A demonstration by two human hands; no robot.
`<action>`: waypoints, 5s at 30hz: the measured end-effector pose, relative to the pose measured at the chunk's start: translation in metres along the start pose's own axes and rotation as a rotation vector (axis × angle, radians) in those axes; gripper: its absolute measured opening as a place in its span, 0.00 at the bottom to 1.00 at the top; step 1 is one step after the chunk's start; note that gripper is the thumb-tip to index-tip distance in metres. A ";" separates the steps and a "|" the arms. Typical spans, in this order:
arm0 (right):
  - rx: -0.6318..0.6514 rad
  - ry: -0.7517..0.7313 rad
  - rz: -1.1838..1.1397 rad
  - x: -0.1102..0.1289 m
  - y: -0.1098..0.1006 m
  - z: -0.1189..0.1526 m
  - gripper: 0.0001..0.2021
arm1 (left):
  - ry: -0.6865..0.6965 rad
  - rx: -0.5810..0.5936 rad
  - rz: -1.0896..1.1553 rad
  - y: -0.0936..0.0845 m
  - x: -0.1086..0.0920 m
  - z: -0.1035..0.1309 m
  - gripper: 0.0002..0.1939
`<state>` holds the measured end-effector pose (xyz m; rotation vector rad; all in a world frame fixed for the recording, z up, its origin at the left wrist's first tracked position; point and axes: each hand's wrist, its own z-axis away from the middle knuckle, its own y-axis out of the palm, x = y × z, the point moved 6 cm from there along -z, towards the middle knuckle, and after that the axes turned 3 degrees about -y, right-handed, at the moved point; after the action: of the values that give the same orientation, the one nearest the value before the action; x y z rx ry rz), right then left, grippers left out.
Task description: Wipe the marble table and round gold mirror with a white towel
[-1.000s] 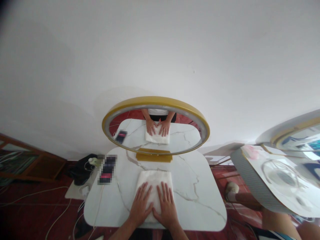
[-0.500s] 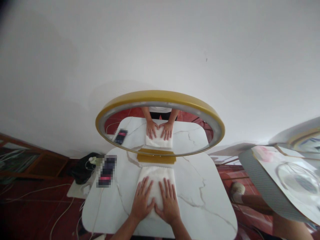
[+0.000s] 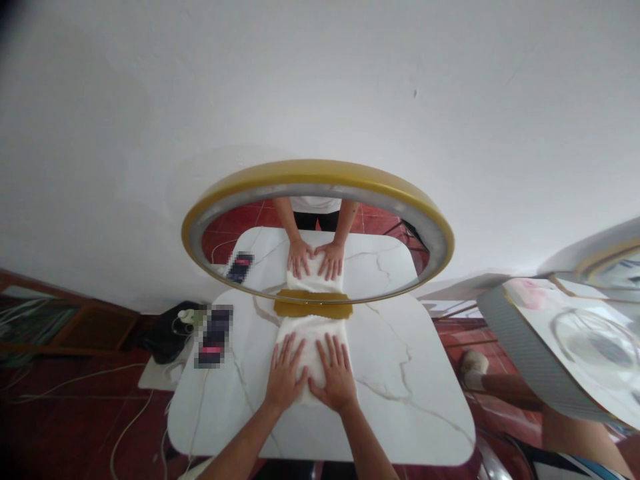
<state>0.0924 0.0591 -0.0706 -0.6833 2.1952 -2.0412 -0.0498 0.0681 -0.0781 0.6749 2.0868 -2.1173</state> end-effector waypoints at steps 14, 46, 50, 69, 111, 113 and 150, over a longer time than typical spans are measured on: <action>-0.008 -0.006 0.007 0.024 0.007 0.051 0.40 | 0.104 -0.023 -0.070 -0.010 0.001 0.054 0.33; 0.587 0.295 -0.433 -0.057 -0.011 -0.028 0.28 | -0.198 0.644 0.521 -0.032 0.077 -0.025 0.33; 0.498 0.415 -0.272 -0.059 -0.014 -0.027 0.31 | -0.342 0.553 0.406 -0.027 0.082 -0.017 0.34; -0.043 0.045 0.035 0.023 0.004 0.046 0.43 | 0.021 -0.022 -0.069 -0.004 0.012 0.050 0.38; 0.110 -0.204 -0.023 0.071 0.031 0.055 0.43 | -0.087 -0.014 -0.065 -0.022 0.050 0.099 0.34; 0.132 -0.273 -0.033 0.076 0.036 0.056 0.46 | -0.078 -0.010 -0.076 -0.024 0.053 0.102 0.33; -0.072 0.172 -0.085 0.136 0.072 -0.089 0.36 | -0.146 -0.237 -0.154 -0.040 0.149 -0.073 0.30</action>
<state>-0.0805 0.0946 -0.0961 -0.6408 2.3831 -2.1455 -0.1809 0.1769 -0.0935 0.3313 2.3212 -1.8790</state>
